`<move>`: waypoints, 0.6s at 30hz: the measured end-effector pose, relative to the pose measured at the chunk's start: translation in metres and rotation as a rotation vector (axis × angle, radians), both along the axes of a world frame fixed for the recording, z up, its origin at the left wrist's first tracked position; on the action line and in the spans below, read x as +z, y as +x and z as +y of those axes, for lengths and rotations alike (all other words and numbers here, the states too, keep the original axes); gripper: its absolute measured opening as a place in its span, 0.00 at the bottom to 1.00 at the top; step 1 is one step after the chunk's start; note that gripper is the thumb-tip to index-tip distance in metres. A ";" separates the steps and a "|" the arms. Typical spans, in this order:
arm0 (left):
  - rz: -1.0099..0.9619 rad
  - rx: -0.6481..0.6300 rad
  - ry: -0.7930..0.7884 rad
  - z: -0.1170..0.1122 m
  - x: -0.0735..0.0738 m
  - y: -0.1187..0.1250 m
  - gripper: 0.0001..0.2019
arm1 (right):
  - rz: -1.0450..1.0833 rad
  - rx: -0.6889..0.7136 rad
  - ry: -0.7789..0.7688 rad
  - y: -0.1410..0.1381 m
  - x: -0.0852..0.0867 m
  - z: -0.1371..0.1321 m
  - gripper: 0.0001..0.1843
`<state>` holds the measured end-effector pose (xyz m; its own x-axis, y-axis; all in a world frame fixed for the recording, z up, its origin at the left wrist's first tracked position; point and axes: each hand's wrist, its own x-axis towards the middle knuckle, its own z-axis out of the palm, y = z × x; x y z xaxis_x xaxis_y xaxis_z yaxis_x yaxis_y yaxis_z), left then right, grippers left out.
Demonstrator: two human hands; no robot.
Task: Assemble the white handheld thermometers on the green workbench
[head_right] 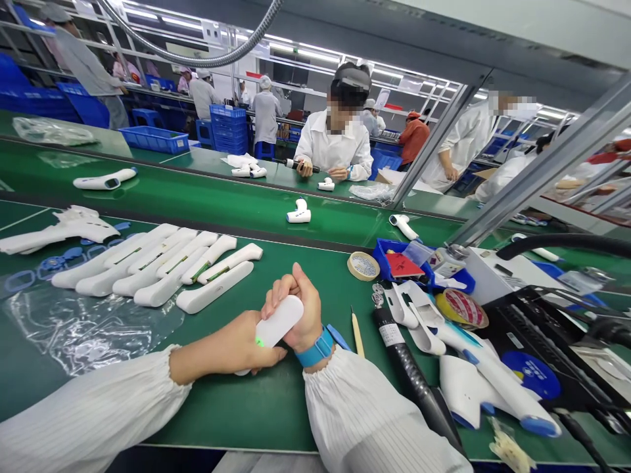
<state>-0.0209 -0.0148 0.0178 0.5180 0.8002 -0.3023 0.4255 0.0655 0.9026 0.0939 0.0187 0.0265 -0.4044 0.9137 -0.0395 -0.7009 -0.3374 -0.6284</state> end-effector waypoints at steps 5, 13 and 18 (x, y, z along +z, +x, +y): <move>-0.196 -0.108 -0.180 0.004 0.006 -0.012 0.16 | 0.022 0.007 -0.022 0.001 -0.008 0.007 0.29; -0.177 0.151 0.052 0.004 -0.005 -0.012 0.14 | -0.091 -0.181 -0.068 0.005 -0.002 0.008 0.24; 0.101 0.263 0.402 0.003 -0.004 -0.011 0.10 | -0.165 -0.285 0.036 -0.003 0.002 -0.001 0.18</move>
